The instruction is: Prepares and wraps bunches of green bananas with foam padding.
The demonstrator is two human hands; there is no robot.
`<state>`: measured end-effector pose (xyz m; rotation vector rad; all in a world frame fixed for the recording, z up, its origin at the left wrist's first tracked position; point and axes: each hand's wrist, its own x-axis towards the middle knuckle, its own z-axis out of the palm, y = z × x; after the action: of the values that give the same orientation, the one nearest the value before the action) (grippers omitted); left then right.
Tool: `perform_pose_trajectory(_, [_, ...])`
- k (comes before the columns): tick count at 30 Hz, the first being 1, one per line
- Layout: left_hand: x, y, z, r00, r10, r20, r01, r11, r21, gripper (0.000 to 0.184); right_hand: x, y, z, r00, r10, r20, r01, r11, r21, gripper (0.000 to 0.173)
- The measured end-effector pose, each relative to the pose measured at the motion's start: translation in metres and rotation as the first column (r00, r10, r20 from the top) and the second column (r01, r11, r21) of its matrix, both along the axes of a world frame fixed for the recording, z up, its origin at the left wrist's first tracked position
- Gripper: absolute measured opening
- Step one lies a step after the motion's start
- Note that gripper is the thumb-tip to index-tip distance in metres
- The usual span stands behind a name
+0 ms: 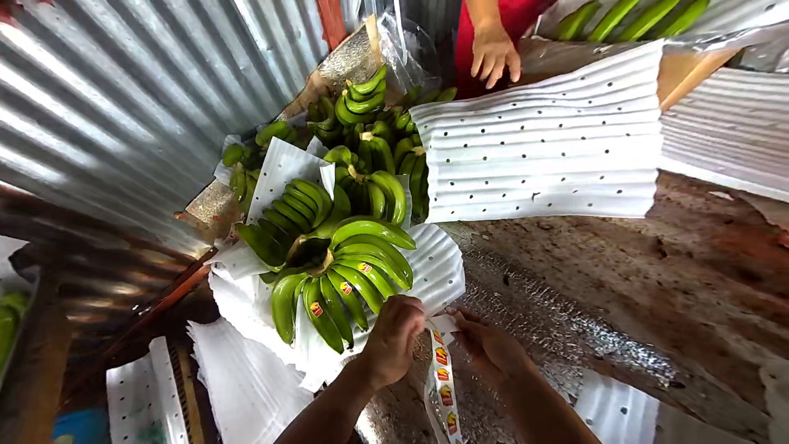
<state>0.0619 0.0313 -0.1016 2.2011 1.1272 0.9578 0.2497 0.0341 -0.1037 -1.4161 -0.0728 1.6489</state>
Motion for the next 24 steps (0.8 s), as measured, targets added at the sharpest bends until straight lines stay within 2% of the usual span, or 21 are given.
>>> perform_pose_trajectory(1, [0.000, 0.001, 0.002, 0.991, 0.120, 0.066, -0.111, 0.985, -0.131, 0.014, 0.004, 0.001, -0.003, 0.999, -0.020, 0.035, 0.020, 1.000, 0.022, 0.024])
perform_pose_trajectory(3, [0.002, 0.016, 0.009, 0.907, 0.409, 0.096, -0.346, 0.857, -0.382, 0.023, 0.008, 0.001, -0.004, 0.992, -0.082, 0.094, 0.078, 0.996, 0.045, 0.021])
perform_pose_trajectory(5, [0.002, 0.040, 0.007, 0.801, 0.589, 0.105, -0.490, 0.747, -0.449, 0.023, 0.009, 0.001, 0.000, 0.989, -0.098, 0.111, 0.092, 0.994, 0.062, 0.021])
perform_pose_trajectory(10, [0.002, 0.082, 0.000, 0.694, 0.719, 0.035, -0.660, 0.655, -0.369, 0.024, 0.002, -0.004, 0.018, 0.990, -0.067, 0.127, 0.051, 0.991, 0.123, 0.021])
perform_pose_trajectory(14, [0.001, 0.093, 0.016, 0.619, 0.755, -0.216, -0.767, 0.523, -0.371, 0.041, -0.001, -0.008, 0.029, 0.990, -0.062, 0.124, 0.041, 0.986, 0.163, 0.019])
perform_pose_trajectory(15, [0.000, 0.088, 0.020, 0.637, 0.730, -0.247, -0.758, 0.536, -0.371, 0.043, -0.002, -0.010, 0.033, 0.991, -0.063, 0.122, 0.040, 0.983, 0.178, 0.018])
perform_pose_trajectory(17, [0.005, 0.066, 0.029, 0.793, 0.586, -0.164, -0.596, 0.694, -0.404, 0.041, -0.004, -0.013, 0.044, 0.992, -0.068, 0.106, 0.040, 0.968, 0.247, 0.018])
perform_pose_trajectory(18, [0.011, 0.048, 0.034, 0.884, 0.465, -0.053, -0.435, 0.774, -0.460, 0.038, -0.005, -0.016, 0.051, 0.993, -0.075, 0.097, 0.043, 0.955, 0.295, 0.021])
perform_pose_trajectory(19, [0.020, 0.025, 0.039, 0.934, 0.343, 0.100, -0.239, 0.809, -0.538, 0.036, -0.006, -0.019, 0.060, 0.991, -0.098, 0.087, 0.063, 0.938, 0.342, 0.025])
perform_pose_trajectory(20, [0.027, 0.002, 0.042, 0.928, 0.247, 0.279, -0.023, 0.786, -0.617, 0.038, -0.007, -0.021, 0.069, 0.988, -0.132, 0.082, 0.090, 0.916, 0.392, 0.030])
perform_pose_trajectory(21, [0.031, -0.018, 0.043, 0.873, 0.219, 0.436, 0.166, 0.707, -0.687, 0.043, -0.006, -0.022, 0.077, 0.983, -0.162, 0.089, 0.106, 0.889, 0.444, 0.036])
perform_pose_trajectory(22, [0.031, -0.034, 0.047, 0.816, 0.236, 0.528, 0.307, 0.598, -0.741, 0.044, -0.002, -0.023, 0.084, 0.977, -0.180, 0.113, 0.101, 0.862, 0.498, 0.042])
perform_pose_trajectory(24, [0.019, -0.049, 0.062, 0.790, 0.285, 0.543, 0.405, 0.424, -0.810, 0.029, 0.011, -0.027, 0.092, 0.953, -0.210, 0.220, 0.045, 0.812, 0.582, 0.057])
